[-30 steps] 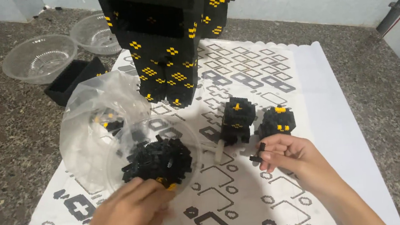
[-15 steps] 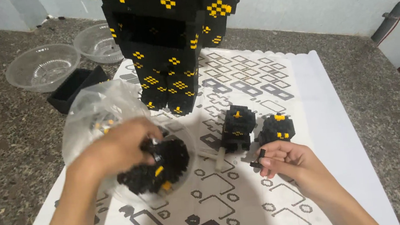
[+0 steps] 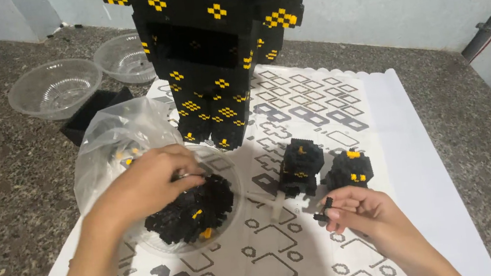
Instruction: Assembling a toy model using small interlocking blocks
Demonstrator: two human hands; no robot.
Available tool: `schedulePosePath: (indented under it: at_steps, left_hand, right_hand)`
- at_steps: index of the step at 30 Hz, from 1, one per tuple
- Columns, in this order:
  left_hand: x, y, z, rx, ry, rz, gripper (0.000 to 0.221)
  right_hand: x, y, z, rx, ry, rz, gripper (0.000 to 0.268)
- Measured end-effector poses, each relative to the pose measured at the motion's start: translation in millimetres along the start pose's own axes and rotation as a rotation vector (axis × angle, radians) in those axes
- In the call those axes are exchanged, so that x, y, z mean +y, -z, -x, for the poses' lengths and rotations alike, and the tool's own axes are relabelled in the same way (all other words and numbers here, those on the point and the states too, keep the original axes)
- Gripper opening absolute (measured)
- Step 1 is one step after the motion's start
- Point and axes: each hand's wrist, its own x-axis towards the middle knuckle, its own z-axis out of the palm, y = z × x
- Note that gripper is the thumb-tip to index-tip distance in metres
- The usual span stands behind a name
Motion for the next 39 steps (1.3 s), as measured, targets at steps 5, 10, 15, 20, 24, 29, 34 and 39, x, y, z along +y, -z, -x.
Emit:
schedulePosePath:
  at_steps: [5, 10, 15, 20, 24, 29, 34, 39]
  left_hand:
    - [28, 0, -1, -0.137, 0.225, -0.088, 0.031]
    - [37, 2, -2, -0.181, 0.341, -0.095, 0.027]
    - [11, -20, -5, -0.076, 0.171, -0.234, 0.015]
    - [22, -9, -2, -0.044, 0.172, -0.155, 0.023]
    - [25, -17, -6, 0.01, 0.129, -0.156, 0.01]
    - [31, -15, -7, -0.035, 0.184, -0.113, 0.019]
    - [24, -15, -6, -0.1, 0.232, -0.126, 0.028]
    - [12, -20, -9, -0.025, 0.099, -0.161, 0.025]
  right_hand:
    - [-3, -4, 0, 0.021, -0.036, 0.012, 0.014]
    - [-2, -2, 0, 0.033, -0.044, -0.001, 0.016]
    - [3, 0, -2, 0.037, -0.01, 0.022, 0.016]
    - [1, 1, 0, 0.024, -0.005, 0.008, 0.017]
    - [1, 1, 0, 0.022, -0.009, -0.019, 0.016]
    - [0, 2, 0, 0.02, 0.001, -0.032, 0.016]
    - [6, 6, -2, 0.015, 0.016, -0.04, 0.017]
    - [4, 6, -3, 0.001, 0.058, 0.012, 0.017]
